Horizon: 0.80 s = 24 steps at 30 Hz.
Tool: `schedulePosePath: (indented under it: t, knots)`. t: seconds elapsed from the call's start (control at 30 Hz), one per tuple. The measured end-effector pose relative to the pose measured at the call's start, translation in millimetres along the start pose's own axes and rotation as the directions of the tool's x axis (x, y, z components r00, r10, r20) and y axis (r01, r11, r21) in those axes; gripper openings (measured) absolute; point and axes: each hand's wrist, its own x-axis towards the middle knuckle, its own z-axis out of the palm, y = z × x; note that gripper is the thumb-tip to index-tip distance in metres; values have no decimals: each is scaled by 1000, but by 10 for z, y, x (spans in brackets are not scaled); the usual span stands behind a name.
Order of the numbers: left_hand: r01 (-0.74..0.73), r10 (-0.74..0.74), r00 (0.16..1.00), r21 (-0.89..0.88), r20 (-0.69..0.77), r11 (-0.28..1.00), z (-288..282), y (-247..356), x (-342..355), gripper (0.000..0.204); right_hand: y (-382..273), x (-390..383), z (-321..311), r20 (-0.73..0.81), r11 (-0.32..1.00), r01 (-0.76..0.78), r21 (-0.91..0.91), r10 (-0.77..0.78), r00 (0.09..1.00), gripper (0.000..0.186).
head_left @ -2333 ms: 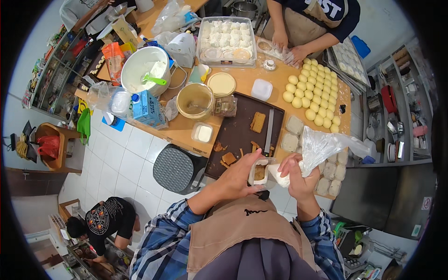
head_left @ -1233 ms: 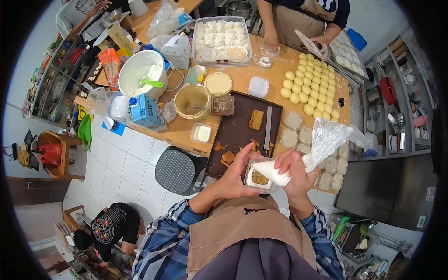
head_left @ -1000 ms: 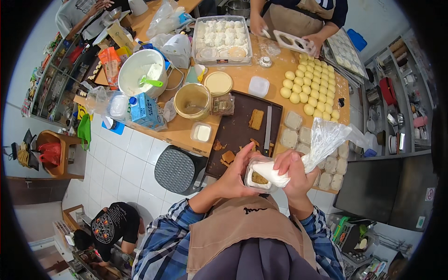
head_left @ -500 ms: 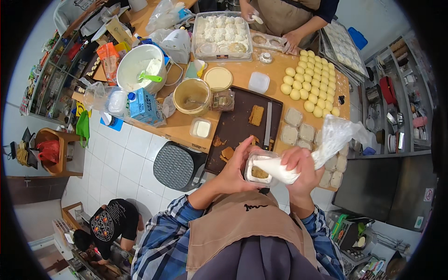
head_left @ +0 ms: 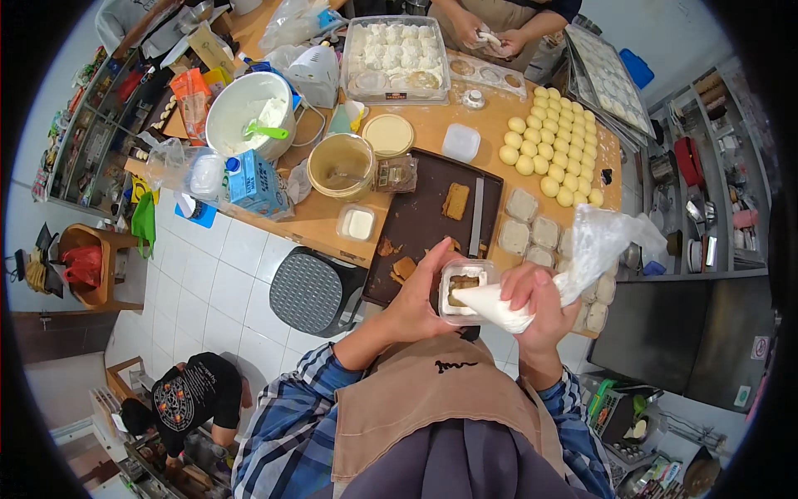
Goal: The person cuts a brown cake with a knife, places the slices into plastic containers, and pipes cream onto the cake from a piping bag.
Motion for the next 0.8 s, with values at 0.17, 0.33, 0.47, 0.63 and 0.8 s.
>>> schedulePosePath:
  t: [0.17,0.33,0.47,0.63,0.8]
  knots:
    - [-57,62,997,99,-49,993,18,-11,-8,107,-17,-3,49,-24,1000,19,-17,-19,1000,29]
    - [-62,65,998,167,-9,984,21,-3,-5,105,-3,1,105,8,994,62,-86,-62,998,27]
    - [-46,44,999,155,19,987,21,6,-26,105,3,-4,123,37,989,42,-143,-37,999,29]
    - [-43,43,999,166,8,985,3,26,-28,105,-67,-77,136,58,990,-26,-136,34,998,33]
    - [-96,96,995,180,10,979,2,3,-21,105,-84,-48,161,92,985,-34,-172,50,995,31]
